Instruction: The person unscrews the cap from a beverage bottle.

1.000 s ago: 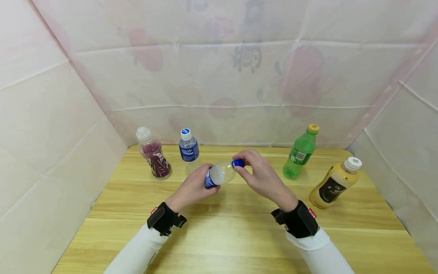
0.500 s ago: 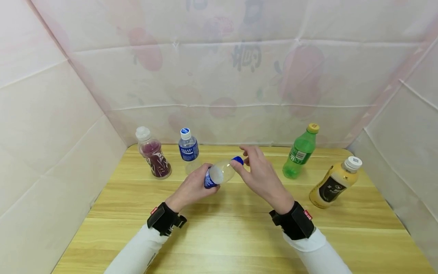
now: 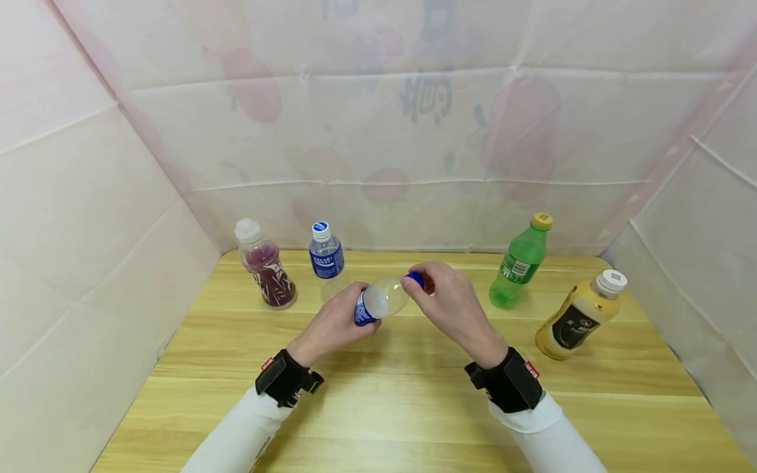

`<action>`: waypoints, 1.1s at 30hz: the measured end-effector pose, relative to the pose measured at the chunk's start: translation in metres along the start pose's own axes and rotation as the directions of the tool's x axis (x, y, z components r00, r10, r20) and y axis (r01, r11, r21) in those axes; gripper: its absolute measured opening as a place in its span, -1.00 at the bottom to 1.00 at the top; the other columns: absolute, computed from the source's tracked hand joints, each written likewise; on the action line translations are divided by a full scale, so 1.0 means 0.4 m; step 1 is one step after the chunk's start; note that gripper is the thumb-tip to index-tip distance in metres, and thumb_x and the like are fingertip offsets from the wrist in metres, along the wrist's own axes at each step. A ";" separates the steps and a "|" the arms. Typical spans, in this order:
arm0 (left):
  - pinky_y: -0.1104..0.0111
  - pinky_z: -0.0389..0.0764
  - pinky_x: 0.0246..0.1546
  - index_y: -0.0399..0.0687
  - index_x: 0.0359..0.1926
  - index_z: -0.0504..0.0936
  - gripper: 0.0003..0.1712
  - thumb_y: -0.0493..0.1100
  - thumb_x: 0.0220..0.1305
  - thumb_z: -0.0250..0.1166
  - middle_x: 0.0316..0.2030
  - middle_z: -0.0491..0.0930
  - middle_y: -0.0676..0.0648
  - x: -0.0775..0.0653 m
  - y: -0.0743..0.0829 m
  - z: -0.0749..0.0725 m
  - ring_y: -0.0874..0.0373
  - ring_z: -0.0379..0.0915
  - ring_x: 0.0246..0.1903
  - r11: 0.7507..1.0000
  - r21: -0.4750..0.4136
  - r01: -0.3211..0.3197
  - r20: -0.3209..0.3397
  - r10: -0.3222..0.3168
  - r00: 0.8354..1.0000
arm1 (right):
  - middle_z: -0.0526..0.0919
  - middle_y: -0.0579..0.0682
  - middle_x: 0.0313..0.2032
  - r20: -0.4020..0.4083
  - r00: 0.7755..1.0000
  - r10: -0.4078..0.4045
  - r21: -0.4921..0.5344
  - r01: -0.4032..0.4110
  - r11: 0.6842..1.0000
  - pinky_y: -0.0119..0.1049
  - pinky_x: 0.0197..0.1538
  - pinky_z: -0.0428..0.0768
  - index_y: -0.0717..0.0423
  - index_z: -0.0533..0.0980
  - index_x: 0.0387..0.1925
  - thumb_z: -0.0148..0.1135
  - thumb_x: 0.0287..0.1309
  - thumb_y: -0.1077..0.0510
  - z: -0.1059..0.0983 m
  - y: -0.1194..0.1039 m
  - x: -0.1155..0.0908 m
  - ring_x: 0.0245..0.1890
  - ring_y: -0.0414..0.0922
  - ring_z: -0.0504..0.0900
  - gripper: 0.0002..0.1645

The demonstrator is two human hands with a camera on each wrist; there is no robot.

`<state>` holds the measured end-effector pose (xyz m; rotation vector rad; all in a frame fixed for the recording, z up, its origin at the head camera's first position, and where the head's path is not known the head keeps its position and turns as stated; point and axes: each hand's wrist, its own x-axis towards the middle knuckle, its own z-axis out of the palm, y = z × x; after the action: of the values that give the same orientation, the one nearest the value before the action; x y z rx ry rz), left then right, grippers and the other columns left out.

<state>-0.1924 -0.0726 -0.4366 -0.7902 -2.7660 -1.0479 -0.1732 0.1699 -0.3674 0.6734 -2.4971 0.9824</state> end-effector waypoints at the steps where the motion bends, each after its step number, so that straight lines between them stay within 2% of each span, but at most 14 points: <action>1: 0.13 0.69 -0.01 -0.24 0.27 0.43 -0.24 -0.07 0.14 0.56 0.03 0.63 -0.19 0.000 0.000 0.000 0.00 0.61 -0.04 1.000 0.000 0.001 0.001 -0.001 1.000 | 0.72 -0.02 -0.25 0.002 1.000 -0.011 0.009 0.011 1.000 -0.15 -0.21 0.73 0.23 0.66 -0.05 0.37 0.36 0.15 -0.002 0.000 0.000 -0.30 -0.16 0.70 -0.75; 9: 0.13 0.70 -0.01 -0.25 0.27 0.43 -0.24 -0.07 0.14 0.56 0.04 0.64 -0.20 -0.001 0.001 -0.006 -0.03 0.63 -0.03 1.000 -0.013 0.002 0.010 -0.002 1.000 | 0.69 0.03 -0.13 0.008 0.992 -0.127 0.061 0.126 0.990 -0.16 -0.09 0.76 0.27 0.64 0.05 0.40 0.28 0.30 -0.010 0.002 0.000 -0.17 -0.11 0.73 -0.68; 16: 0.11 0.69 0.01 -0.24 0.28 0.43 -0.24 -0.08 0.15 0.56 0.05 0.64 -0.20 -0.002 0.001 -0.008 -0.04 0.63 -0.02 0.999 -0.036 0.005 0.009 -0.005 1.000 | 0.68 0.07 -0.06 -0.017 0.979 -0.203 0.055 0.204 0.977 -0.12 -0.10 0.76 0.27 0.63 0.07 0.42 0.21 0.38 -0.006 0.007 -0.005 -0.10 -0.05 0.72 -0.63; 28: 0.11 0.68 0.02 -0.24 0.28 0.43 -0.24 -0.09 0.14 0.56 0.06 0.64 -0.20 -0.002 -0.001 -0.005 -0.04 0.63 0.00 0.999 -0.036 0.004 0.011 -0.003 1.000 | 0.64 0.12 0.04 -0.004 0.963 -0.268 0.080 0.268 0.960 -0.11 -0.01 0.73 0.28 0.59 0.10 0.39 0.15 0.50 -0.008 0.014 -0.013 0.00 0.00 0.70 -0.54; 33: 0.12 0.69 0.01 -0.25 0.27 0.43 -0.23 -0.08 0.13 0.57 0.05 0.64 -0.21 -0.002 0.001 -0.004 -0.05 0.63 -0.02 1.000 0.002 -0.013 -0.013 0.013 1.000 | 0.62 0.19 0.08 0.006 0.973 -0.232 0.131 0.229 0.964 -0.15 0.08 0.68 0.35 0.52 0.17 0.38 0.15 0.53 -0.006 0.018 -0.013 0.06 0.08 0.68 -0.47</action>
<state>-0.1917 -0.0739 -0.4354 -0.7969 -2.7467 -1.0449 -0.1725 0.1777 -0.3721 0.9950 -2.3202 1.0596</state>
